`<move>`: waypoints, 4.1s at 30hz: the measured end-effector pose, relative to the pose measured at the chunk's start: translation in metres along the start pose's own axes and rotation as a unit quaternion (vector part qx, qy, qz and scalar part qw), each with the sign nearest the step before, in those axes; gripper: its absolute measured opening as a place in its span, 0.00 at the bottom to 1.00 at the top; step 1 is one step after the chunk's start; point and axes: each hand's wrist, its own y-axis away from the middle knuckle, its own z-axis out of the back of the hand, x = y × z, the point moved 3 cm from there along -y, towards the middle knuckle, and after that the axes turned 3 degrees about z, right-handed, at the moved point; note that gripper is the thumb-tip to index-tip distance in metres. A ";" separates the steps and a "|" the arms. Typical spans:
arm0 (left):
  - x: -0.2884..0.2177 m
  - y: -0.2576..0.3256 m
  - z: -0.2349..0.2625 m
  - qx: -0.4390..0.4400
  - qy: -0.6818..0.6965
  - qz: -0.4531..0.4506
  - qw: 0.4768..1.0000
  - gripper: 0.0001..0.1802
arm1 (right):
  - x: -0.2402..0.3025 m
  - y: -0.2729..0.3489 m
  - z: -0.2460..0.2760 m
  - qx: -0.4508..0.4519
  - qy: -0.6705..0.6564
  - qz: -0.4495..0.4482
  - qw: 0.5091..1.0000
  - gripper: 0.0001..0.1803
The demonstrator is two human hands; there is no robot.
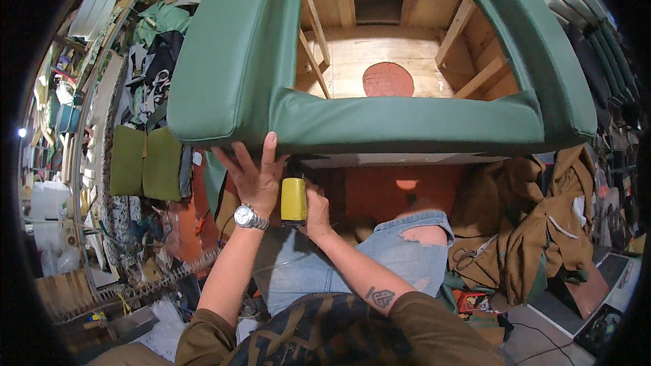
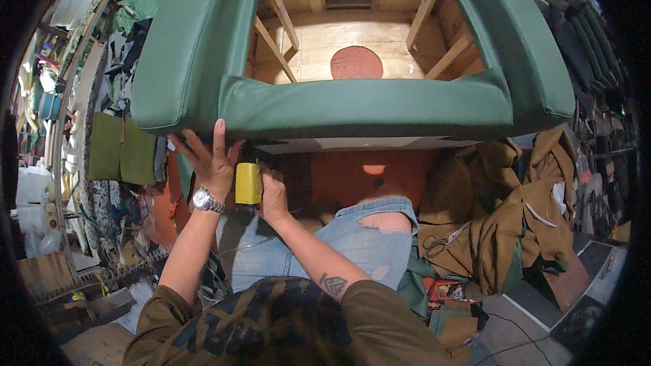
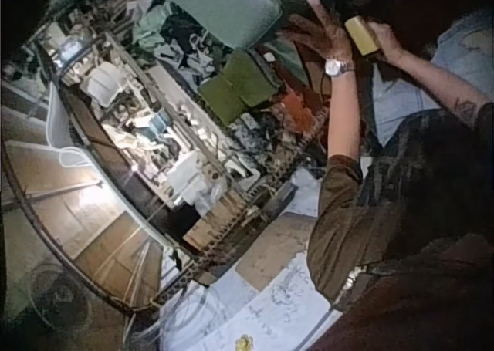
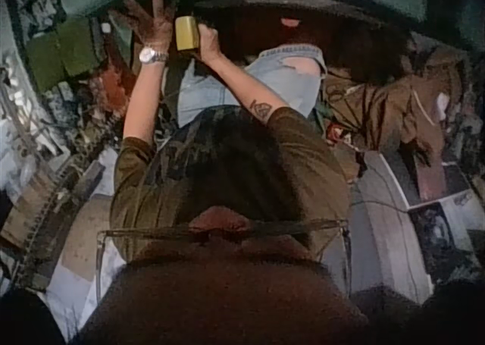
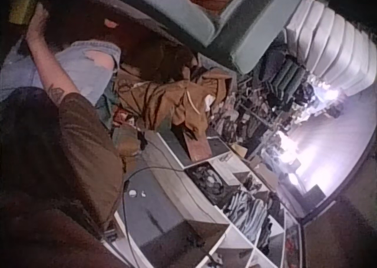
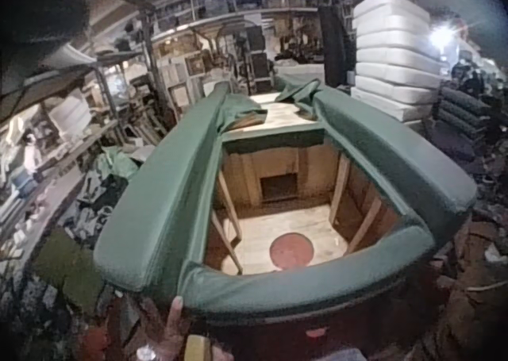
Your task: The person staples green upholstery fabric onto the wooden frame of a chair using a pneumatic staple gun. They repeatedly pull, smooth, and trim the fabric around the edges and corners to secure it in place.
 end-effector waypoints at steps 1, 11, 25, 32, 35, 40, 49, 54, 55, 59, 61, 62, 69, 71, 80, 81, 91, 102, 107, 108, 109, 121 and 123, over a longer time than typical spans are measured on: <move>-0.001 0.001 0.000 -0.007 0.012 0.010 1.000 0.47 | 0.002 -0.001 0.000 -0.003 0.009 0.022 1.000 0.32; -0.004 0.005 0.004 0.022 0.007 0.061 0.998 0.46 | -0.027 0.016 0.032 0.116 0.130 0.005 0.985 0.39; -0.011 0.003 -0.001 0.038 0.010 0.056 0.998 0.49 | -0.109 0.025 0.098 0.514 0.375 -0.175 0.751 0.35; -0.020 -0.003 0.009 0.042 0.048 0.083 0.995 0.46 | 0.010 -0.030 0.164 0.420 0.277 -0.034 0.863 0.24; -0.025 -0.007 0.015 0.045 0.070 0.095 0.992 0.44 | 0.106 -0.073 0.173 0.349 0.037 0.016 0.936 0.16; -0.032 -0.010 0.024 0.070 0.083 0.115 0.987 0.51 | 0.204 -0.182 0.170 0.127 0.188 0.237 0.945 0.18; -0.036 -0.008 0.019 0.056 0.083 0.106 0.989 0.53 | 0.182 -0.221 0.131 0.291 0.219 0.075 0.928 0.33; -0.035 -0.003 0.013 0.077 0.092 0.116 0.986 0.51 | 0.182 -0.214 0.138 0.213 0.155 0.127 0.956 0.26; -0.035 -0.002 0.013 0.073 0.092 0.128 0.985 0.51 | 0.185 -0.206 0.143 0.159 0.159 0.187 0.956 0.23; -0.036 0.003 0.014 0.088 0.098 0.153 0.979 0.49 | 0.177 -0.131 0.214 -0.006 0.170 0.275 0.946 0.10; -0.038 0.000 0.015 0.072 0.048 0.135 0.987 0.48 | 0.148 -0.078 0.265 -0.016 0.191 0.223 0.956 0.09; -0.039 -0.001 0.018 0.054 0.042 0.122 0.990 0.47 | 0.127 -0.054 0.294 -0.010 0.208 0.197 0.958 0.08; -0.071 -0.019 0.052 0.046 0.140 0.170 0.974 0.45 | -0.090 0.175 0.484 -0.279 0.363 -0.368 0.809 0.16; -0.098 -0.030 0.072 0.013 0.198 0.135 0.971 0.39 | -0.131 0.234 0.492 -0.211 0.374 -0.473 0.769 0.15; -0.253 -0.204 0.054 0.236 0.462 -0.055 0.853 0.20 | -0.179 0.248 0.429 -0.319 0.262 -0.519 0.749 0.41; -0.276 -0.223 0.043 0.274 0.466 -0.065 0.839 0.20 | -0.179 0.241 0.426 -0.326 0.269 -0.551 0.720 0.44; -0.393 -0.290 -0.046 0.491 0.510 0.032 0.706 0.16 | -0.175 0.243 0.422 -0.323 0.262 -0.569 0.710 0.50; -0.368 -0.207 0.038 0.185 0.451 -0.211 0.847 0.11 | -0.180 0.231 0.426 -0.267 0.298 -0.560 0.726 0.52; -0.366 -0.193 0.044 0.177 0.478 -0.213 0.833 0.09 | -0.195 0.241 0.430 -0.326 0.245 -0.517 0.753 0.55; -0.364 -0.194 0.045 0.182 0.487 -0.209 0.828 0.08 | -0.195 0.242 0.431 -0.330 0.231 -0.511 0.759 0.55; -0.363 -0.195 0.046 0.188 0.495 -0.204 0.823 0.08 | -0.195 0.244 0.431 -0.339 0.221 -0.527 0.747 0.55; -0.361 -0.225 0.016 0.371 0.523 -0.046 0.766 0.14 | -0.197 0.194 0.449 -0.323 -0.162 -0.547 0.755 0.35; -0.360 -0.227 0.009 0.404 0.532 -0.046 0.742 0.15 | -0.145 0.168 0.446 -0.372 -0.431 -0.398 0.719 0.27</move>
